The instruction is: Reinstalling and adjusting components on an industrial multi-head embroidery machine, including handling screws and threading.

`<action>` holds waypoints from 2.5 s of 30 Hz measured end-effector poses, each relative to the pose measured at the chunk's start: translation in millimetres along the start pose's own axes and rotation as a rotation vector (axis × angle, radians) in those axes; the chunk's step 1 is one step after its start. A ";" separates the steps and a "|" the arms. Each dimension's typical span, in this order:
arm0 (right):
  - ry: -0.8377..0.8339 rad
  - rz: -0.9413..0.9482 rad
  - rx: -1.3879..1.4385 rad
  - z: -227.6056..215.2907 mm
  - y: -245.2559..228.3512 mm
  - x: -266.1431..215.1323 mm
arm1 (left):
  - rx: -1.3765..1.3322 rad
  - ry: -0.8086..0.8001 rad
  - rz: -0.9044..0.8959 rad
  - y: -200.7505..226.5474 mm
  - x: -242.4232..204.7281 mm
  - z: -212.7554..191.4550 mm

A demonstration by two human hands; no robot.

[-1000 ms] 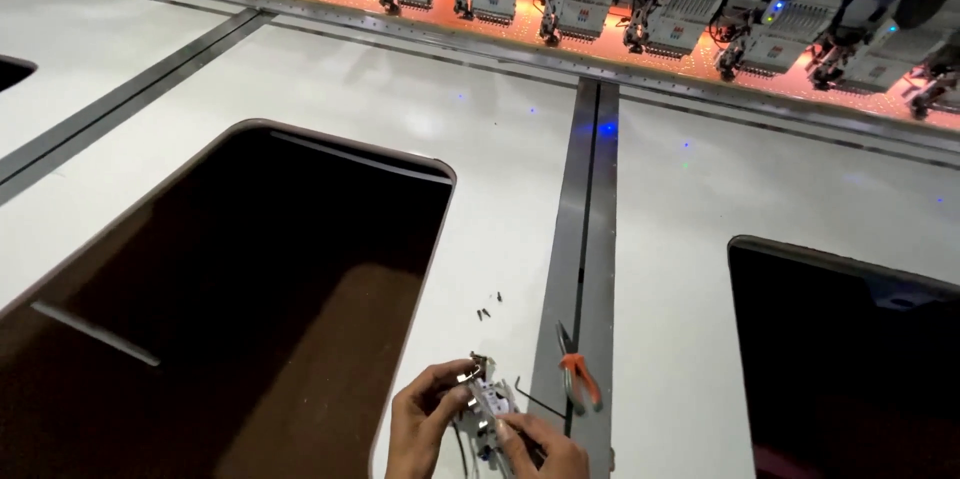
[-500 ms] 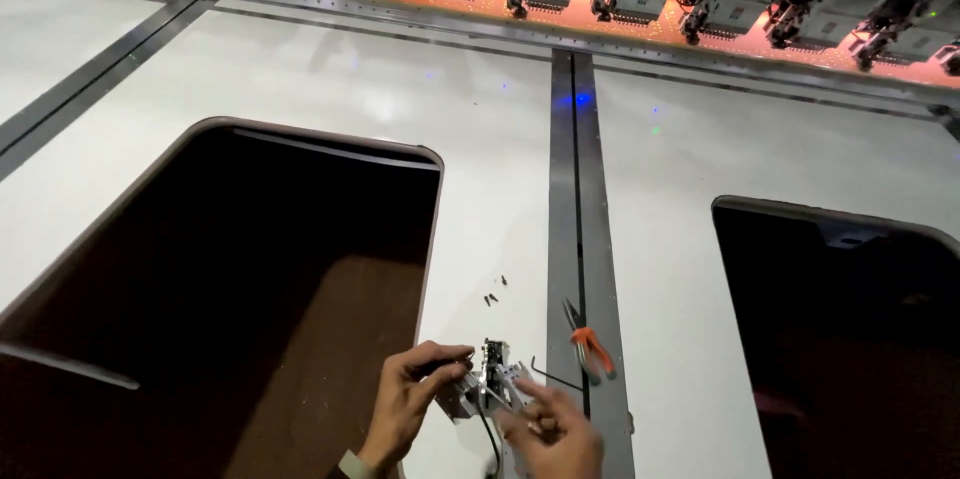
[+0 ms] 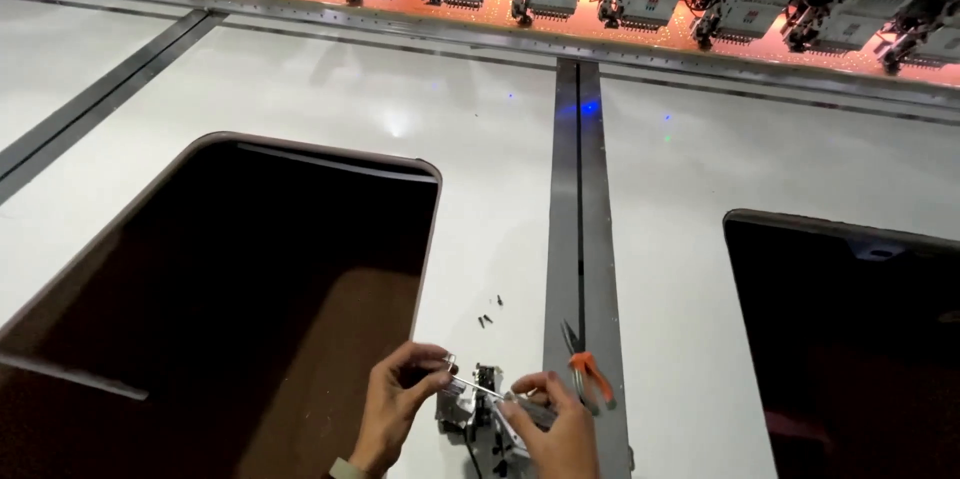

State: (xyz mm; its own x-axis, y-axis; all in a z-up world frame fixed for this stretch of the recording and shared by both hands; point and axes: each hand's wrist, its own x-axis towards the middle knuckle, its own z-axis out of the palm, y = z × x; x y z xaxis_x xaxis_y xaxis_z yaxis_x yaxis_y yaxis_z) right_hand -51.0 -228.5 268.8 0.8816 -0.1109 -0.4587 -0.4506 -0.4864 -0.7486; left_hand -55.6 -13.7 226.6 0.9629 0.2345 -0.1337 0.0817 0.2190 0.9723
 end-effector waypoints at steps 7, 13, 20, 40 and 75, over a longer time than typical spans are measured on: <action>-0.161 0.093 0.363 3.4 12.1 56.6 | -0.046 0.033 -0.106 -28.8 30.2 11.0; -0.194 -0.104 0.334 17.2 24.4 109.5 | 0.044 -0.033 -0.109 -54.1 67.5 1.7; -0.228 -0.005 0.232 33.2 19.6 128.0 | 0.106 -0.095 -0.129 -86.7 98.4 -8.3; -0.244 0.023 0.483 33.1 38.2 123.8 | 0.396 -0.128 -0.060 -96.0 92.3 -6.0; -0.319 0.167 0.508 33.2 33.2 126.1 | 0.438 -0.150 0.001 -107.9 98.6 -10.6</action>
State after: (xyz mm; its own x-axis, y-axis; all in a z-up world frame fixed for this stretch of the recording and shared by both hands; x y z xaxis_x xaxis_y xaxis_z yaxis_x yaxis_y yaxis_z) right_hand 40.6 -229.9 170.2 0.7432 0.1530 -0.6513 -0.6587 -0.0029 -0.7524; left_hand 27.8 -4.1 106.4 0.9869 0.0883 -0.1352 0.1511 -0.2093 0.9661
